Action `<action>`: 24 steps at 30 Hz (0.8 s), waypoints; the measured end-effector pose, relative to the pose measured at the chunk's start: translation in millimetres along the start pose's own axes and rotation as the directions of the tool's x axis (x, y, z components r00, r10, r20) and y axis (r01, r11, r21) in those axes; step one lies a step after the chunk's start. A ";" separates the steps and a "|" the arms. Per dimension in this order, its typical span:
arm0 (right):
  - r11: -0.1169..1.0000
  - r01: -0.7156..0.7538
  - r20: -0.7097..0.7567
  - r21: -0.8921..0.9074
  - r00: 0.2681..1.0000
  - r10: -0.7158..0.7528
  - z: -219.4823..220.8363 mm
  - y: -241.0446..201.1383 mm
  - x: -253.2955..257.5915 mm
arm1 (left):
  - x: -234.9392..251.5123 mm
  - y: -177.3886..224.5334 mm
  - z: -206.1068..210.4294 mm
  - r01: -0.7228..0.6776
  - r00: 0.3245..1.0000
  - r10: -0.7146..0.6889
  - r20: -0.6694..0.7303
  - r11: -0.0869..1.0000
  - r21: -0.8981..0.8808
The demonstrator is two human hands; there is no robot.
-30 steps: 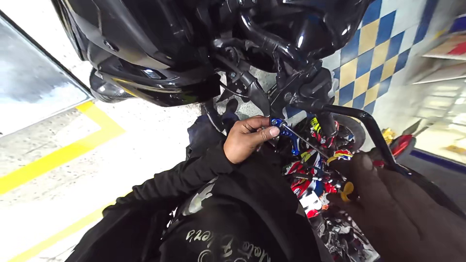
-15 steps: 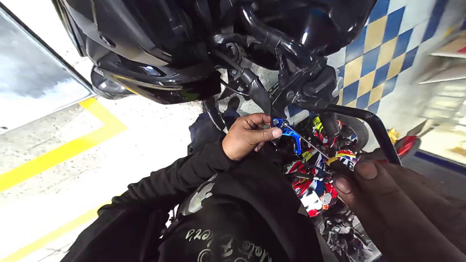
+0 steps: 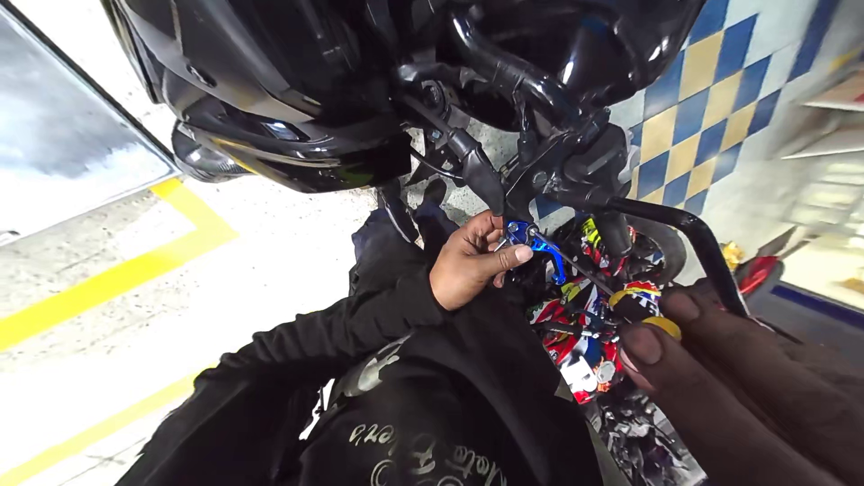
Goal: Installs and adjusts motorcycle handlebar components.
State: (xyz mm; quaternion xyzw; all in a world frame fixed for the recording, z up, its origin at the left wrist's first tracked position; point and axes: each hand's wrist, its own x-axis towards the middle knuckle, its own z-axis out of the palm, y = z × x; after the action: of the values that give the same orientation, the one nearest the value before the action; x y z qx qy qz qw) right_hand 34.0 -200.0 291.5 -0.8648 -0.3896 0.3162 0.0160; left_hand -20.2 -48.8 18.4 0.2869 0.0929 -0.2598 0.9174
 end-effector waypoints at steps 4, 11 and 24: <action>1.000 0.007 0.013 -0.024 1.000 -0.007 -0.7 -3.1 -1.8 | -1.7 -5.3 4.9 -0.053 0.996 0.054 -0.072 0.998 0.024; 0.990 0.040 0.049 -0.132 0.998 -0.034 -15.0 -3.6 18.4 | -4.4 -8.7 10.3 -0.075 0.987 0.082 -0.135 0.996 0.058; 0.955 -0.071 0.003 -0.287 0.997 0.075 1.8 1.8 -1.6 | -3.3 -14.5 17.4 -0.113 0.976 0.108 -0.188 0.993 -0.019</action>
State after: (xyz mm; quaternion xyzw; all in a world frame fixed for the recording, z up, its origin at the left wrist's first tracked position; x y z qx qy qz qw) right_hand 33.3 -202.8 290.4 -0.8696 -0.3992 0.2631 -0.1237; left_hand -30.4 -67.6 26.7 0.3010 0.1662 -0.1791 0.9218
